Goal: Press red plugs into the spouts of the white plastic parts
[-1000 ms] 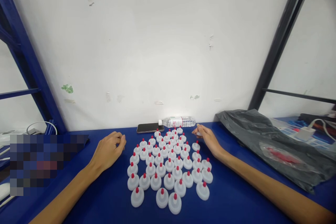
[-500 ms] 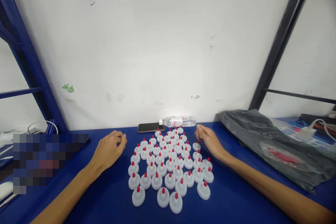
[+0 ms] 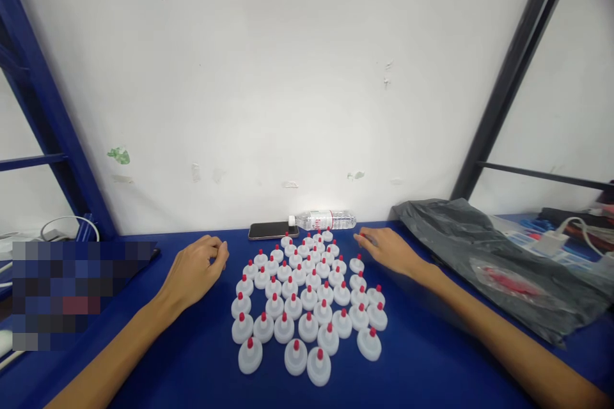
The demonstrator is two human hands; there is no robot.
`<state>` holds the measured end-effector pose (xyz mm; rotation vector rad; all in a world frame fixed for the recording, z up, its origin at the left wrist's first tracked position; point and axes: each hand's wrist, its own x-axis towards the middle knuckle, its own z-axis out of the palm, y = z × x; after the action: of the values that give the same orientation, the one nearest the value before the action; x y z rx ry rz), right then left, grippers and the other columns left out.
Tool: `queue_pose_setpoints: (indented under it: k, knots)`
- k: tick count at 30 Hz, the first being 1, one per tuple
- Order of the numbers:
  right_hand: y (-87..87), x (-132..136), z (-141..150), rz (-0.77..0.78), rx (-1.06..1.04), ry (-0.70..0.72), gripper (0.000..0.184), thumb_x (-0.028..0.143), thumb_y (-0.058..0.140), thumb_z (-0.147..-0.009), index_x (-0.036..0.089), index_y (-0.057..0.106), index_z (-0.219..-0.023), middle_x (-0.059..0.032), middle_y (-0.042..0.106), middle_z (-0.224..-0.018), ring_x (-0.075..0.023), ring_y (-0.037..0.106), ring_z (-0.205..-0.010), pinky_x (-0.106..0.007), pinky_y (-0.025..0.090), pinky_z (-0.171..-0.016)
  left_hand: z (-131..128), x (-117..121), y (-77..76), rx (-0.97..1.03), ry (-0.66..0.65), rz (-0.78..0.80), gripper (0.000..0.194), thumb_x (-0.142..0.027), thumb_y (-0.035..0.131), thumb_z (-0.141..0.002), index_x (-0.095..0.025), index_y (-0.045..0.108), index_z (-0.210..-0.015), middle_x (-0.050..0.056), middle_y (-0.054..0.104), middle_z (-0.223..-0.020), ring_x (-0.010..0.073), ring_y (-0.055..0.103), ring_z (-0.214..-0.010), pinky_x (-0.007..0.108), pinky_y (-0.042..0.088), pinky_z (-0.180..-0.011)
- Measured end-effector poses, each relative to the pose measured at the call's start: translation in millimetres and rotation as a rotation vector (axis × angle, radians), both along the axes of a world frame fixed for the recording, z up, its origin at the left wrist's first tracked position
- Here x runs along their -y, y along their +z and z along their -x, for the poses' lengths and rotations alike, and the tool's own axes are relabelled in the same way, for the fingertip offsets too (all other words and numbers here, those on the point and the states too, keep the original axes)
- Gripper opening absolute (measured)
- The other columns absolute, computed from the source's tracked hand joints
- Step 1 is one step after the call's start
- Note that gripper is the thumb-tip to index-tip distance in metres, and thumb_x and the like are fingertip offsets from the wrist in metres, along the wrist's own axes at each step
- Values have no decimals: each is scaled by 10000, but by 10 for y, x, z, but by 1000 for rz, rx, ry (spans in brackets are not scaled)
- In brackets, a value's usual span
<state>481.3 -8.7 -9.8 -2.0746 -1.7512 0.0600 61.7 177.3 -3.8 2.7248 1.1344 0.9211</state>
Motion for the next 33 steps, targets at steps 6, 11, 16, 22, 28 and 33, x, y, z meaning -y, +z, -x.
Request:
queue_pose_setpoints:
  k: [6, 11, 16, 22, 28, 33]
  knots:
    - [11, 30, -133, 155, 155, 76, 349, 406, 668, -1035, 203, 648, -1318, -95, 667, -1338, -232, 693, -1114, -453, 604, -949, 1, -5, 14, -17, -1, 18, 619, -466, 323, -1029, -244, 640, -546, 35, 752, -795, 214, 705, -835, 341, 474, -753]
    - [14, 51, -110, 177, 216, 117, 353, 405, 668, -1034, 206, 646, -1324, -96, 663, -1348, -234, 690, -1123, -457, 602, -955, -6, -2, 22, -27, 1, 23, 624, -467, 317, -1030, -247, 639, -543, 32, 754, -793, 214, 708, -840, 340, 473, -757]
    - [16, 78, -96, 138, 248, 136, 342, 405, 661, -1039, 216, 650, -1324, -98, 655, -1371, -238, 682, -1146, -462, 594, -976, -3, -8, 19, -35, 5, 28, 631, -469, 309, -1030, -249, 640, -540, 33, 764, -807, 214, 714, -842, 340, 469, -746]
    - [-31, 53, -140, 98, 252, 155, 330, 404, 657, -1041, 219, 656, -1314, -97, 657, -1368, -236, 682, -1147, -462, 592, -982, -3, -21, 9, -41, 0, 26, 633, -477, 317, -1030, -248, 640, -536, 35, 766, -802, 217, 711, -845, 337, 471, -746]
    - [-17, -5, -190, 36, 213, 146, 340, 404, 663, -1037, 212, 651, -1318, -97, 659, -1360, -236, 684, -1139, -462, 595, -972, -9, 3, 31, -31, 4, 30, 633, -489, 316, -1025, -245, 649, -546, 38, 769, -821, 219, 716, -851, 335, 476, -752]
    - [-1, 4, -205, 45, 161, 114, 343, 408, 664, -1036, 209, 652, -1315, -95, 665, -1347, -234, 690, -1124, -456, 600, -960, -24, 31, 47, -10, 15, 29, 569, -531, 362, -1013, -245, 710, -664, 34, 774, -952, 212, 694, -779, 337, 481, -716]
